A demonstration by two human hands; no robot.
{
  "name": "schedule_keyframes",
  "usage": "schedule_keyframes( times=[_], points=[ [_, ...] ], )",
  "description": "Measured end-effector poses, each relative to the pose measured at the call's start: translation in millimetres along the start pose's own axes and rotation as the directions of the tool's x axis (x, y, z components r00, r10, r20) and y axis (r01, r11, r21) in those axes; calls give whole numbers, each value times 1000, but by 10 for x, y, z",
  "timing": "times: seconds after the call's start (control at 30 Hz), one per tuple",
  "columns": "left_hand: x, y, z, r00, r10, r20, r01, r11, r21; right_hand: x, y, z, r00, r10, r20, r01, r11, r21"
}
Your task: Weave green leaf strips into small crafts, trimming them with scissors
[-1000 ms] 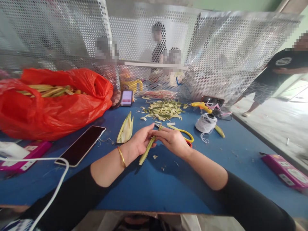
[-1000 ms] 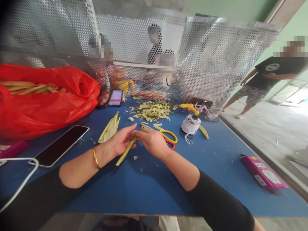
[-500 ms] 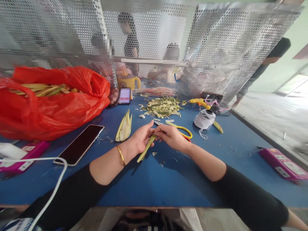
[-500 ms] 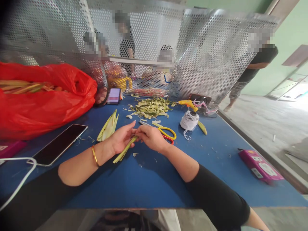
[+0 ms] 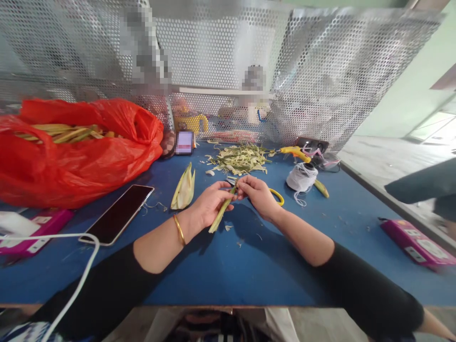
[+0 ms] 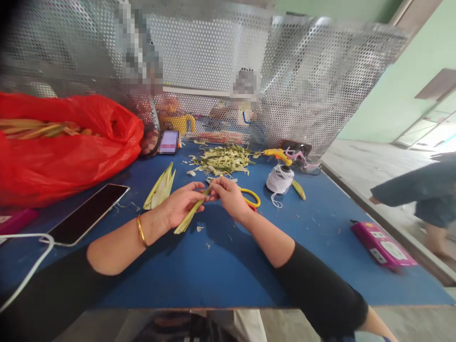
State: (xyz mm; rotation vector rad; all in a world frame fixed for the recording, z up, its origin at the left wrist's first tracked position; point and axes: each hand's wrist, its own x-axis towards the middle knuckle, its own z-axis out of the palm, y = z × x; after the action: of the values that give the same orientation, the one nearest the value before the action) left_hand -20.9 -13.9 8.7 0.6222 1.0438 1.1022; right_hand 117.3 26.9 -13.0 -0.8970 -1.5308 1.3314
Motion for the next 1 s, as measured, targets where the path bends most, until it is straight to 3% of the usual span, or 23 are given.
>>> schedule_keyframes(
  times=[0.23, 0.5, 0.83, 1.0],
  points=[
    [10, -37, -17, 998, 33, 59, -38, 995, 87, -6, -30, 1, 1000, -6, 28, 7, 999, -34],
    [38, -108, -15, 990, 141, -23, -129, 952, 279, -15, -60, -32, 992, -47, 118, 65, 986, -152],
    [60, -184, -15, 959, 267, -100, -189, 859, 476, -11, -15, 0, 993, 90, 77, -77, 983, -164],
    [74, -213, -62, 927, 371, -56, -265, 753, 602, 4, 54, -19, 985, 153, 80, -130, 962, -238]
  ],
)
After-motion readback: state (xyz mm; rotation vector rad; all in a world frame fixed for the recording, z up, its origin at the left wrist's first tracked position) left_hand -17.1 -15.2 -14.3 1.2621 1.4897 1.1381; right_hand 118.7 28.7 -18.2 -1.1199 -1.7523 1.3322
